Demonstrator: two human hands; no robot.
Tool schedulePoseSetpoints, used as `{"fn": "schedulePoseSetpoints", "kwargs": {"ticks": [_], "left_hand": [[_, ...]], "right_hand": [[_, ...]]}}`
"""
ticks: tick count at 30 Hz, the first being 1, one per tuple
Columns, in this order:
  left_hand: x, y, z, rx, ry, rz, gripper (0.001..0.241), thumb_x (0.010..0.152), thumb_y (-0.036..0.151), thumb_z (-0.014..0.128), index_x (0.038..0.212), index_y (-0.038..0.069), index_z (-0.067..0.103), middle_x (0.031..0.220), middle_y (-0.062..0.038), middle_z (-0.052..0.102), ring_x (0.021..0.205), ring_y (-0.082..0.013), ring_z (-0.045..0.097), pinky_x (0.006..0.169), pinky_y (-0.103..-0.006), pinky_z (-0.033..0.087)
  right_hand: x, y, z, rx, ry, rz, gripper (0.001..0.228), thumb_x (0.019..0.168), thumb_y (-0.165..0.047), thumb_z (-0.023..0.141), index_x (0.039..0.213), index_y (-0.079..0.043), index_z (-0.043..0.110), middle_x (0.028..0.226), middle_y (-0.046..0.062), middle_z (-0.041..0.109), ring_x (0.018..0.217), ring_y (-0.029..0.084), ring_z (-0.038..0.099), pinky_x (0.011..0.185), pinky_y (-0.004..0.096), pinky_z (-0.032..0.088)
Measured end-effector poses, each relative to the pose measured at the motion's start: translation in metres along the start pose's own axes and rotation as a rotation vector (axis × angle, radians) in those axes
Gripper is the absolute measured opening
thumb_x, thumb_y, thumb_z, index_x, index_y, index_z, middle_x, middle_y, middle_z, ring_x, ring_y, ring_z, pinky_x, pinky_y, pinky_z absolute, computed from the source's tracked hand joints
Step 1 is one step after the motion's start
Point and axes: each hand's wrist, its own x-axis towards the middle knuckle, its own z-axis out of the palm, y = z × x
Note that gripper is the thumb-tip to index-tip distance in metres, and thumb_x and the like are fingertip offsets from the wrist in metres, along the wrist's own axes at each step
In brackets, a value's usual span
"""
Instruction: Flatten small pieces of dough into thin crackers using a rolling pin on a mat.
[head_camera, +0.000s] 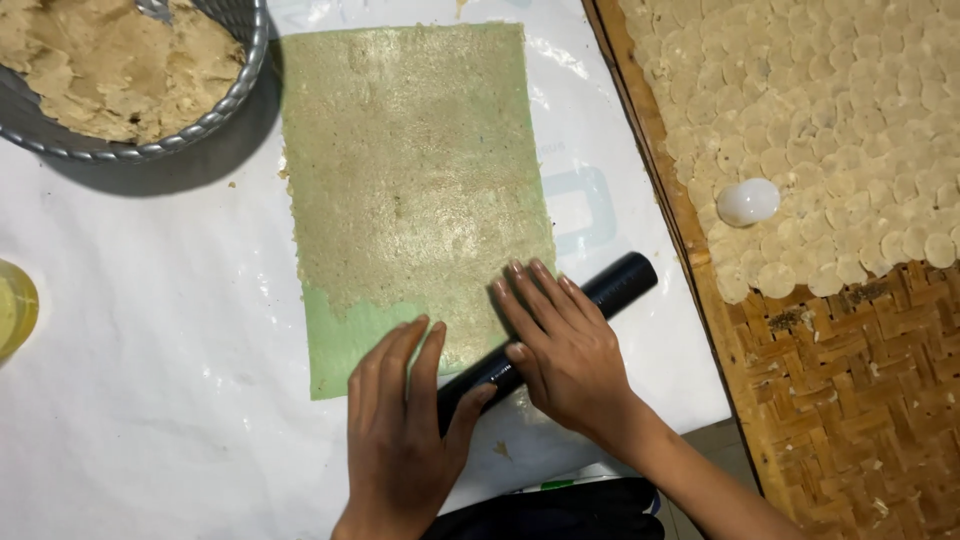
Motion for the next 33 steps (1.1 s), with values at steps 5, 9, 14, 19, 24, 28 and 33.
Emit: {"fn": "schedulePoseSetpoints", "kwargs": {"ticks": [5,9,14,19,24,28,33], "left_hand": [[-0.033,0.000,0.027,0.123,0.008,0.087,0.059,0.096,0.046,0.066,0.134,0.002,0.056,0.133,-0.017,0.057,0.117,-0.0322,0.060,0.100,-0.0454,0.049],[-0.043,-0.001,0.033,0.180,-0.120,0.136,0.060,0.093,0.042,0.070,0.136,0.002,0.057,0.126,-0.015,0.058,0.107,-0.0296,0.058,0.092,-0.0418,0.046],[-0.033,0.000,0.025,0.102,-0.246,0.089,0.058,0.096,0.039,0.068,0.135,-0.002,0.058,0.109,-0.013,0.062,0.085,-0.0237,0.056,0.074,-0.0370,0.044],[-0.032,-0.001,0.023,0.048,-0.289,0.038,0.059,0.095,0.037,0.070,0.138,-0.002,0.057,0.100,-0.012,0.062,0.077,-0.0239,0.057,0.067,-0.0371,0.045],[-0.028,0.000,0.021,0.055,-0.296,0.095,0.065,0.090,0.034,0.073,0.141,0.000,0.054,0.104,-0.011,0.061,0.080,-0.0225,0.056,0.071,-0.0358,0.046],[-0.023,0.001,0.015,-0.053,-0.329,0.077,0.053,0.090,0.024,0.075,0.129,-0.006,0.058,0.100,-0.013,0.065,0.078,-0.0220,0.061,0.069,-0.0356,0.052],[-0.026,0.001,0.013,-0.199,-0.334,-0.012,0.051,0.094,0.028,0.070,0.130,-0.005,0.056,0.102,-0.016,0.067,0.082,-0.0265,0.066,0.071,-0.0395,0.054]], "right_hand": [[-0.031,0.009,0.003,0.014,0.029,0.002,0.052,0.106,-0.033,0.039,0.148,-0.005,0.047,0.158,0.020,0.045,0.152,0.037,0.036,0.126,0.053,0.025],[-0.033,0.012,-0.014,0.468,0.002,0.271,0.073,0.089,-0.040,0.029,0.149,0.000,0.036,0.160,0.022,0.040,0.151,0.039,0.036,0.124,0.058,0.024],[-0.029,0.020,-0.038,1.045,0.110,0.277,0.067,0.107,-0.044,0.018,0.154,0.003,0.021,0.162,0.025,0.033,0.152,0.040,0.039,0.131,0.053,0.024],[-0.037,0.015,-0.049,0.195,-0.062,0.038,0.045,0.085,-0.013,0.071,0.129,-0.004,0.065,0.132,0.013,0.066,0.120,0.026,0.063,0.104,0.038,0.055],[-0.057,0.027,-0.028,0.001,0.019,-0.052,0.039,0.084,-0.011,0.074,0.123,-0.008,0.070,0.114,0.005,0.069,0.101,0.019,0.066,0.086,0.030,0.059],[-0.072,0.028,-0.014,0.050,0.140,-0.080,0.037,0.083,-0.006,0.073,0.120,-0.008,0.072,0.115,0.006,0.071,0.101,0.020,0.069,0.086,0.031,0.059],[-0.081,0.027,0.000,0.124,0.282,-0.065,0.033,0.080,0.000,0.077,0.113,-0.004,0.073,0.111,0.009,0.071,0.098,0.022,0.072,0.086,0.032,0.062]]}}
